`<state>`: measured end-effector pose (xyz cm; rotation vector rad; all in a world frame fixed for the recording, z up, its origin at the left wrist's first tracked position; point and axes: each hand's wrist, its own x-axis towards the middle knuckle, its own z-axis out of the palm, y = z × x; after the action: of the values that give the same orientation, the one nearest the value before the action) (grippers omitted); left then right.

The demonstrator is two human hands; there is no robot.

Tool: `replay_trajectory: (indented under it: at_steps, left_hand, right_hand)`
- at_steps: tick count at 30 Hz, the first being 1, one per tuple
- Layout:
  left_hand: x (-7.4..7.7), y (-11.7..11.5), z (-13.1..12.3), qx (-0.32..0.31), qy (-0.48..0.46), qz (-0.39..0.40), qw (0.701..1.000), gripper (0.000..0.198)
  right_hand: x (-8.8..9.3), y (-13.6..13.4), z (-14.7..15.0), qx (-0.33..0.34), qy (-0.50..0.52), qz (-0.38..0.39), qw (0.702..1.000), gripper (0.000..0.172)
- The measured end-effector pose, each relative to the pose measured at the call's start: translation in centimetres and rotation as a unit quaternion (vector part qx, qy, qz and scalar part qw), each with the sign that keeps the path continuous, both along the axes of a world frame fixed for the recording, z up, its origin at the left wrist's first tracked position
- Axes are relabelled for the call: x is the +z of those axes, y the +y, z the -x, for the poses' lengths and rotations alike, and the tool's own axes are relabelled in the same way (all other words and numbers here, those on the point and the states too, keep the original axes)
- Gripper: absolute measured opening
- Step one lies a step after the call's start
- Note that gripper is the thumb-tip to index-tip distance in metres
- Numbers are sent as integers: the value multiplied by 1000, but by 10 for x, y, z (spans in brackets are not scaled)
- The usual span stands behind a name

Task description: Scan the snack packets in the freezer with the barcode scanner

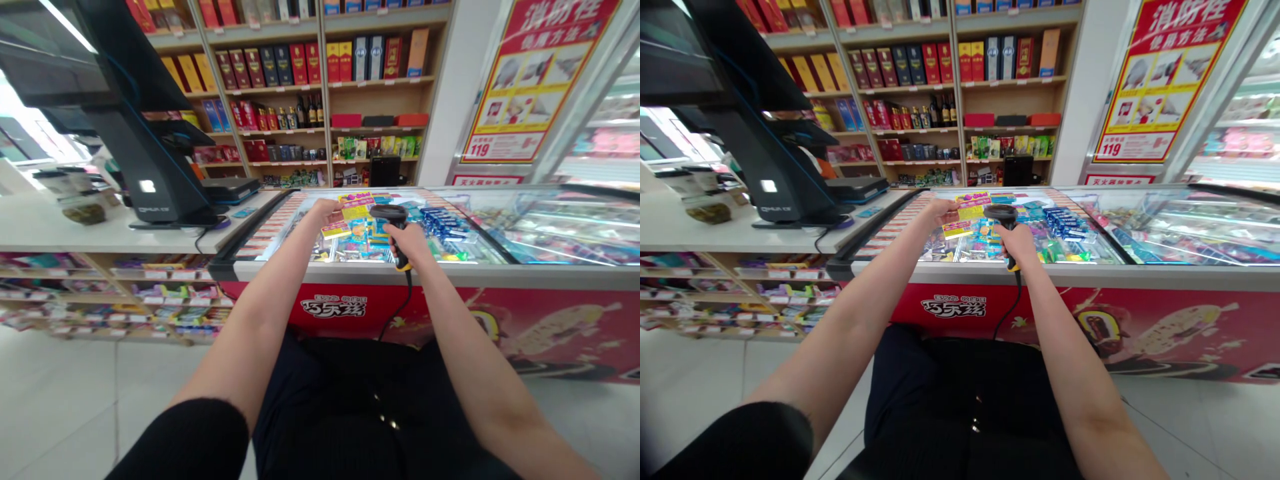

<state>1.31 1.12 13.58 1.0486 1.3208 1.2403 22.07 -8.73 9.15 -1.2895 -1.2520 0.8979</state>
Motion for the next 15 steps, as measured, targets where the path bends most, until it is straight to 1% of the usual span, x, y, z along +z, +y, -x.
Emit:
replay_trajectory:
  at_steps: [3,8,13,15]
  left_hand:
    - [5,8,-21,-19,-9,5,1000,13]
    - [6,24,-53,-58,-4,1,998,12]
    - [5,36,-74,-70,36,5,997,14]
    - [4,41,-81,-62,70,2,996,14]
  right_hand:
    - [3,1,-16,-16,18,-3,1000,22]
    - [0,6,-42,-30,63,-7,998,22]
    - [-6,9,-61,-50,82,-1,995,19]
    - [-10,10,-67,-55,86,7,995,19]
